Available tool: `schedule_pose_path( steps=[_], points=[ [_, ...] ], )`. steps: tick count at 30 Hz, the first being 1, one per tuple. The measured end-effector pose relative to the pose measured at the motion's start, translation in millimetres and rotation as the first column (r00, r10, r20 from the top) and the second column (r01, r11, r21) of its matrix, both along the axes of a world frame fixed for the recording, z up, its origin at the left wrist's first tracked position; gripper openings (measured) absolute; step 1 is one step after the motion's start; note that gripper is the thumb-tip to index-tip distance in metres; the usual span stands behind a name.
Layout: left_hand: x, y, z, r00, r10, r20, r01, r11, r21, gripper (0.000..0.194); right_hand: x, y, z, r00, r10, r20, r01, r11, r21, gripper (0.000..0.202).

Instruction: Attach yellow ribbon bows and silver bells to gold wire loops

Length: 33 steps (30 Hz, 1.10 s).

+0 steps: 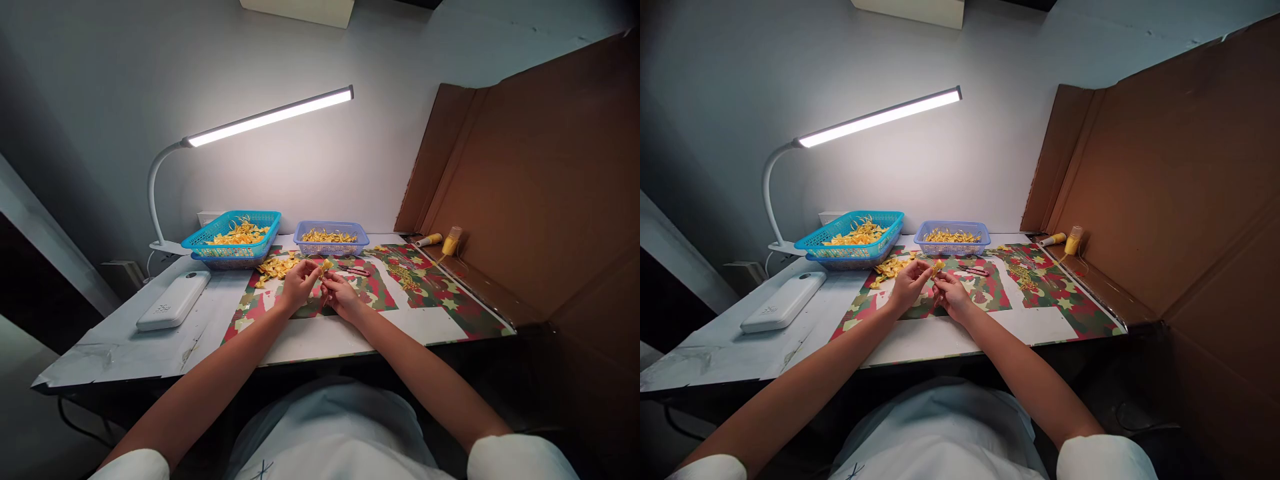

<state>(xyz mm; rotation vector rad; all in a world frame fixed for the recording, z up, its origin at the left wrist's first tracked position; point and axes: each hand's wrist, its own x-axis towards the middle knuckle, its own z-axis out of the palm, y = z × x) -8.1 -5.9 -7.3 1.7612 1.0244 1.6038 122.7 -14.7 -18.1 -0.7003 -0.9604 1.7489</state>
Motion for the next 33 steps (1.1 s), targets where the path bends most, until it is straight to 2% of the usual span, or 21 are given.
schedule_pose_path(
  steps=[8,17,23,33],
  points=[
    [-5.6,1.0,3.2,0.996,0.019,-0.090,-0.017,1.000,0.014,0.019,0.1,-2.9,3.3,1.000,0.017,0.006,-0.017,1.000,0.003,0.022],
    [-16.0,3.0,13.3,0.956,0.087,-0.280,-0.052,0.990,0.130,0.014,1.5,-5.9,6.8,1.000,0.013,0.011,-0.012,1.000,-0.016,0.024],
    [-16.2,5.6,10.6,0.925,0.153,-0.347,-0.094,0.979,0.181,0.015,2.9,-6.8,7.0,1.000,0.021,0.014,-0.021,0.999,-0.024,0.024],
    [-14.2,5.8,7.9,0.903,0.189,-0.385,-0.116,0.972,0.204,0.014,2.8,-5.3,5.1,0.999,0.040,0.016,-0.039,0.998,-0.039,0.025]
  ],
)
